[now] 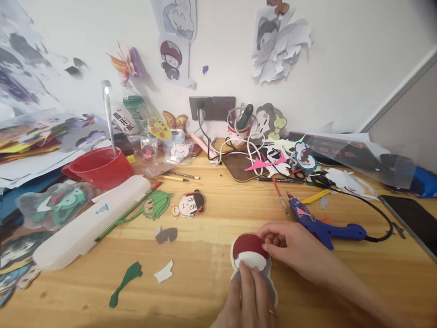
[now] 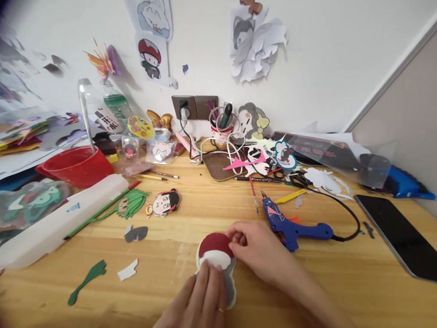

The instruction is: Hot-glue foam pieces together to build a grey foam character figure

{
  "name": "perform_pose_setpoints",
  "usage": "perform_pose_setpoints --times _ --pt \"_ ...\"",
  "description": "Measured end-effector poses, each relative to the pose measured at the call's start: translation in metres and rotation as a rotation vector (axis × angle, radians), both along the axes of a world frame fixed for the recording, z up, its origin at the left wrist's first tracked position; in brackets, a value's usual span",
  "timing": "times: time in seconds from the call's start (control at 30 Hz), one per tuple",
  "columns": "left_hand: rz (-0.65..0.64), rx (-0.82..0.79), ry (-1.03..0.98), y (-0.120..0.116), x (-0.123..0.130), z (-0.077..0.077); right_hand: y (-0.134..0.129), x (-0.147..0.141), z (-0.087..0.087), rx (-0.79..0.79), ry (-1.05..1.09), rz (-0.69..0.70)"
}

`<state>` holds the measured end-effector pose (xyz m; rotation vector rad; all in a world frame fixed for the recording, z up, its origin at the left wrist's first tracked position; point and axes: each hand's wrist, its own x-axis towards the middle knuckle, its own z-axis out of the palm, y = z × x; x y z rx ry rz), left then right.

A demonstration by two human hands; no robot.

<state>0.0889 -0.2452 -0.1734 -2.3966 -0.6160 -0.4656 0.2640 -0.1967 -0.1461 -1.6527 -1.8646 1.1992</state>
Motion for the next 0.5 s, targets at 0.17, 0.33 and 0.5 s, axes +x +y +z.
perform_pose_setpoints --times 0.17,0.33,0.5 --pt "-0.011 -0.012 0.000 0.000 0.000 -0.003 -0.002 -0.002 0.001 0.052 -0.023 0.026" --pt "-0.008 0.019 0.028 -0.002 0.002 -0.008 -0.004 -0.003 0.004 0.189 -0.088 0.116" --pt "0.061 0.020 -0.198 -0.002 0.009 -0.011 -0.004 -0.002 0.003 0.197 -0.091 0.126"
